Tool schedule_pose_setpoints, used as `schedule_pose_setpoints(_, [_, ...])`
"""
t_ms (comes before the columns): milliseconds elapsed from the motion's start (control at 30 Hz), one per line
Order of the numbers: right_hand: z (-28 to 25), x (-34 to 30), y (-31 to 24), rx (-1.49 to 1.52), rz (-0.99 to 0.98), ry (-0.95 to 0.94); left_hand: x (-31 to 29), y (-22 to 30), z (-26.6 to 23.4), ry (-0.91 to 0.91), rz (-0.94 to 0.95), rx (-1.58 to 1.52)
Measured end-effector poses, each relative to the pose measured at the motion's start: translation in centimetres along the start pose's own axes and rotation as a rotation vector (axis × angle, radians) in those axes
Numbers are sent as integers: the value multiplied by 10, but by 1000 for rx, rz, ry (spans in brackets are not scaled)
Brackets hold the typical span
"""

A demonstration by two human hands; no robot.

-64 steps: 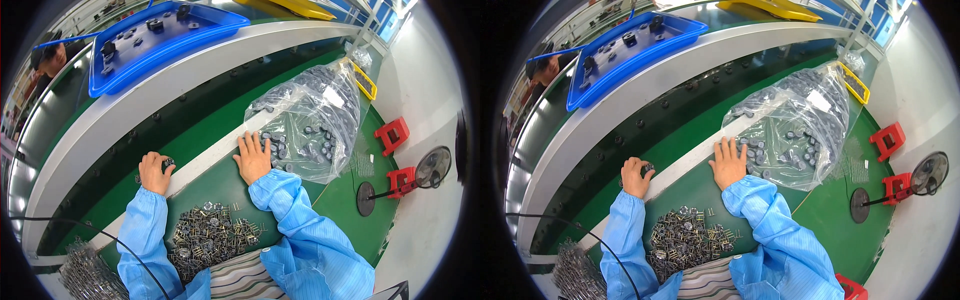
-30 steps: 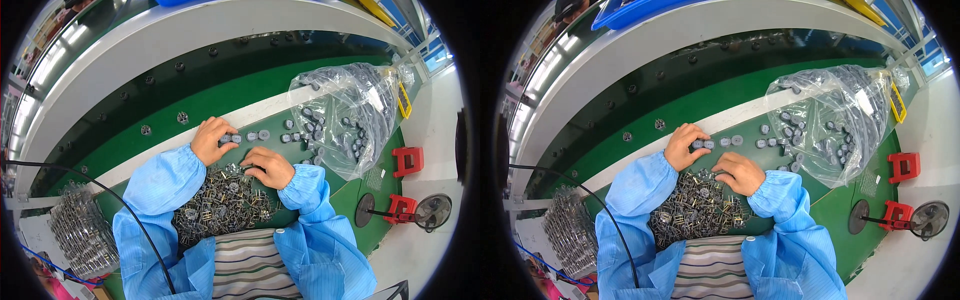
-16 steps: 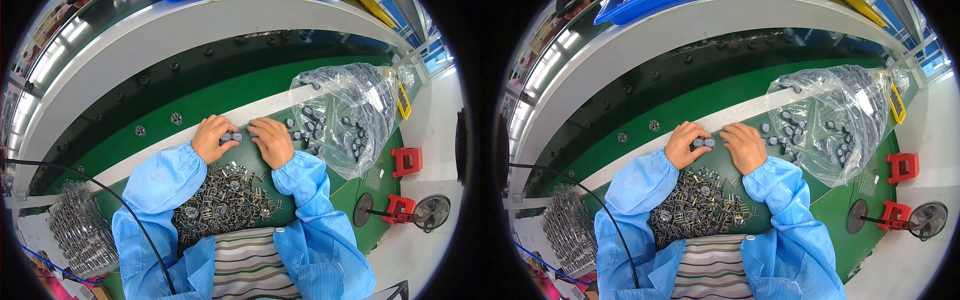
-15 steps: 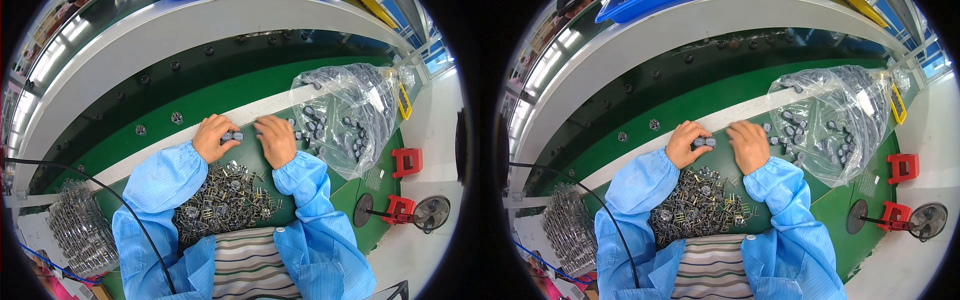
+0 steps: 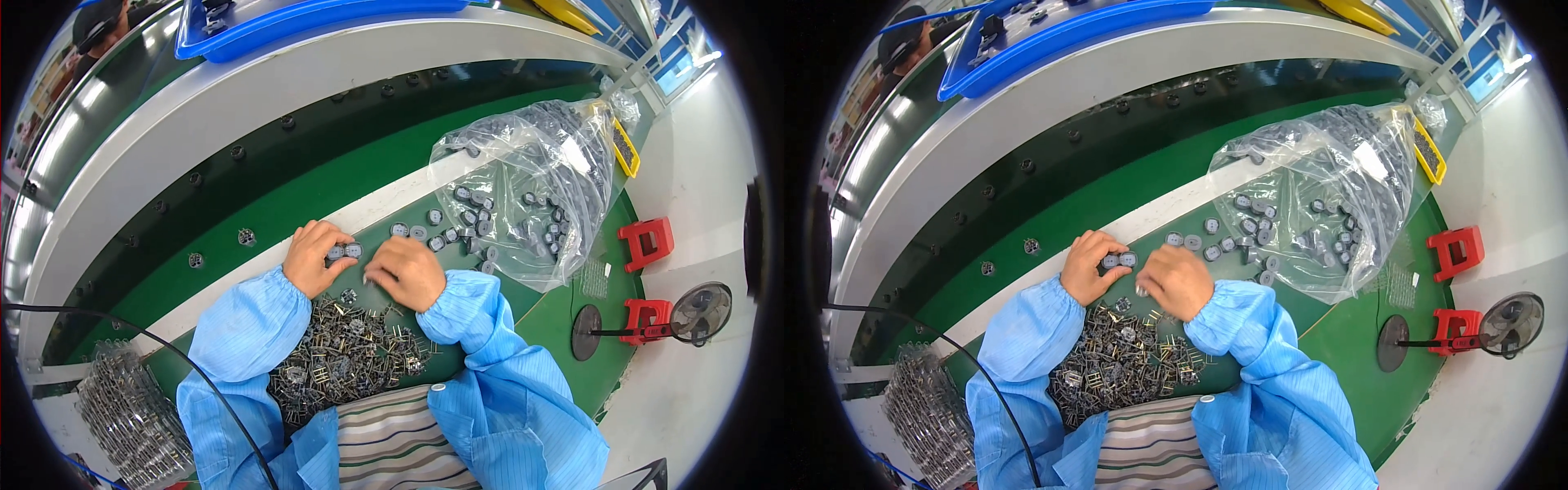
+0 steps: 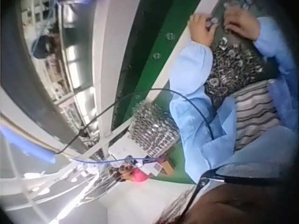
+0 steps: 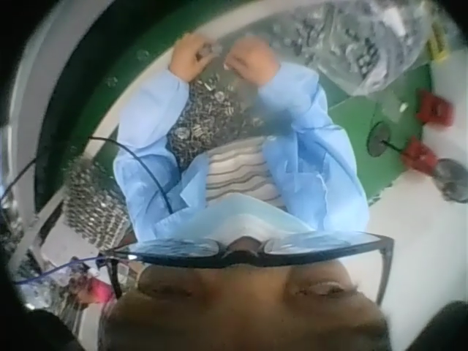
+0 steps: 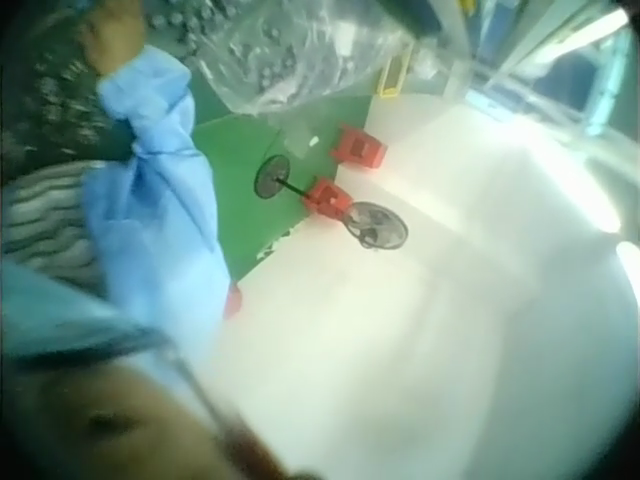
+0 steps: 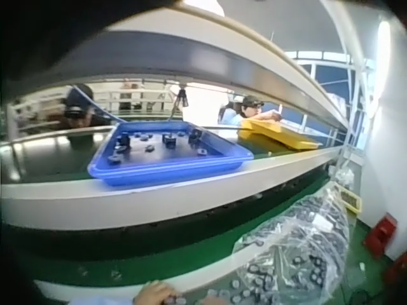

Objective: The person assembles small metal clips onto grey plastic circular components by hand, creating finished assemblies.

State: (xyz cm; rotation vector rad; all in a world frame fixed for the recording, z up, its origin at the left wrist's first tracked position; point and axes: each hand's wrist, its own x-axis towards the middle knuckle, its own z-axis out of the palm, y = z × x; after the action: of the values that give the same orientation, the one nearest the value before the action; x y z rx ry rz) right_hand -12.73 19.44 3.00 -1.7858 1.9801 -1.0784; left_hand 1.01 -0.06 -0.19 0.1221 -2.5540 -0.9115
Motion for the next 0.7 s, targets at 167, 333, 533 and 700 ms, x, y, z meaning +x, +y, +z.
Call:
schedule_pose_setpoints(167, [-2, 5, 18, -390, -88, 194, 3, 8, 2, 17, -2, 15])
schedule_pose_setpoints(333, [-4, 17, 15, 5, 70, 235, 1, 5, 3, -28, -3, 15])
schedule_pose_setpoints(533, [7, 24, 16, -103, 29, 216, -2, 4, 6, -25, 32, 5])
schedule_pose_setpoints(700, [8, 27, 11, -192, -39, 230, -2, 3, 6, -47, 14, 16])
